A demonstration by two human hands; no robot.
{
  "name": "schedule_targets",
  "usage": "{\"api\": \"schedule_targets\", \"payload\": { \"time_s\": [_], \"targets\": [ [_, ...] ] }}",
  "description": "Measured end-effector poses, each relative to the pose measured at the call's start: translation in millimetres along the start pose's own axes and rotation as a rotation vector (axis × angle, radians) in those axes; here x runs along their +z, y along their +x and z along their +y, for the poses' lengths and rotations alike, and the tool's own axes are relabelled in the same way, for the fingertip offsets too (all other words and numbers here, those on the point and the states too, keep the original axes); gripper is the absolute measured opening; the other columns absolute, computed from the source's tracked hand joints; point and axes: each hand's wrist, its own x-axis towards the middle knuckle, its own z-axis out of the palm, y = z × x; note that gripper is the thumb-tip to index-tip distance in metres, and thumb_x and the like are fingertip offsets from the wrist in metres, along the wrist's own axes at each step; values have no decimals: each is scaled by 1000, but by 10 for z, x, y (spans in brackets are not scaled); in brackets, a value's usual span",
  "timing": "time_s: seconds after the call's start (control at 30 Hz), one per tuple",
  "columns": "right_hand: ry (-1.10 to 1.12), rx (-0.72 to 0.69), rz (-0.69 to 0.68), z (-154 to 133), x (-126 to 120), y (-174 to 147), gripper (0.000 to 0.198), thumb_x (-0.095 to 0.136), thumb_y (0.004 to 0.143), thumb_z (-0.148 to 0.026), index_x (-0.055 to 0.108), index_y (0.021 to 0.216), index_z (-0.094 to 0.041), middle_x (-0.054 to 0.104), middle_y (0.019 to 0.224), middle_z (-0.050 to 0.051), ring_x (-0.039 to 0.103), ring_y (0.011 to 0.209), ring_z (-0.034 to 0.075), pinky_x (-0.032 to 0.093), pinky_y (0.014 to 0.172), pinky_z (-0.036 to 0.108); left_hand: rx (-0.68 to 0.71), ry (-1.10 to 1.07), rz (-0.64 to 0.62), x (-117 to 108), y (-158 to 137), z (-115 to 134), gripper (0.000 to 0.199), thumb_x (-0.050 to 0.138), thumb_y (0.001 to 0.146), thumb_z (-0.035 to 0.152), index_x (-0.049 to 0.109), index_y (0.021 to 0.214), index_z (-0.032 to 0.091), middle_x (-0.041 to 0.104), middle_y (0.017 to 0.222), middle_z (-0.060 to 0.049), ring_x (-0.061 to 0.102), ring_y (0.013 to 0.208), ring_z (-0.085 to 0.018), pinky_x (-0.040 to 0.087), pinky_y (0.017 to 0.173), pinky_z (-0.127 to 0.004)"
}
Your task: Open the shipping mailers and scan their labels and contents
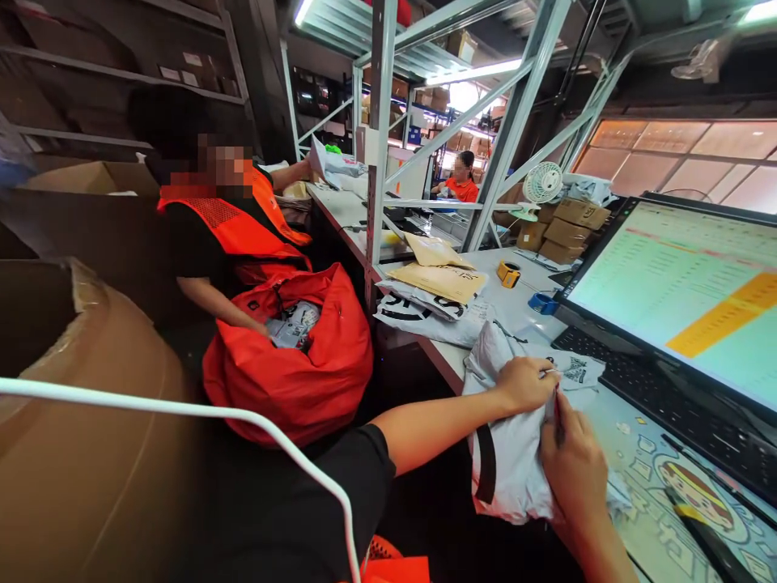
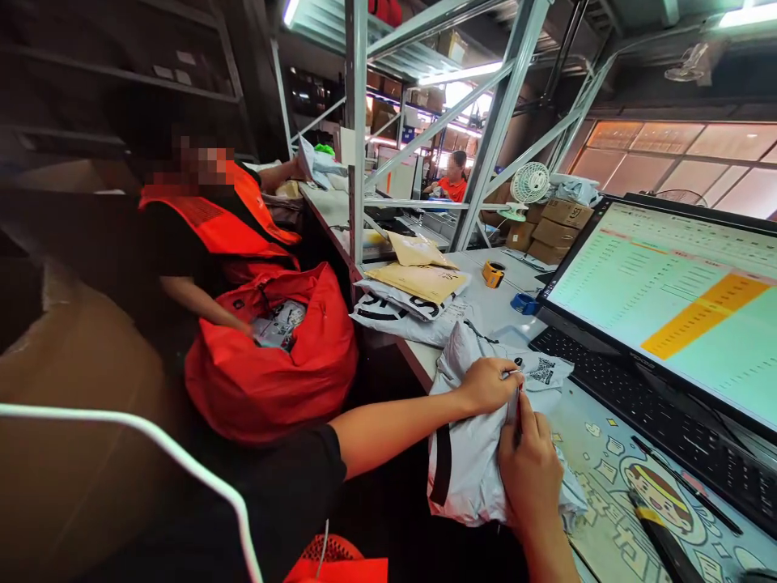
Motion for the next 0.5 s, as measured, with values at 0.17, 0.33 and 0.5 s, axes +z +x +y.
{"api": "schedule_targets", "payload": {
  "time_s": [0.17,0.33,0.5],
  "targets": [
    [-154,46,-227,78,-47,199,53,39,104,-42,63,146,-20,78,105,15,73,80,32,45,64,36,-10,198,5,-2,129,-50,37,47,104,44,77,111,24,79,112,-11,74,108,-29,56,91,-39],
    [-295,-7,-458,-40,-318,363,40,42,103,-40,76,120,-28,78,81,10,72,70,29,36,57,32,35,273,28,-110,368,-46,44,39,109,47,74,119,22,77,116,-16,73,113,-33,55,95,-44],
    [-211,-22,-491,-53,-670,-96,38,45,98,-52,79,103,-37,76,72,6,72,62,30,43,52,33,50,353,58,-336,737,-37,51,30,112,47,69,129,18,76,116,-18,72,116,-32,54,98,-43]
  ]
}}
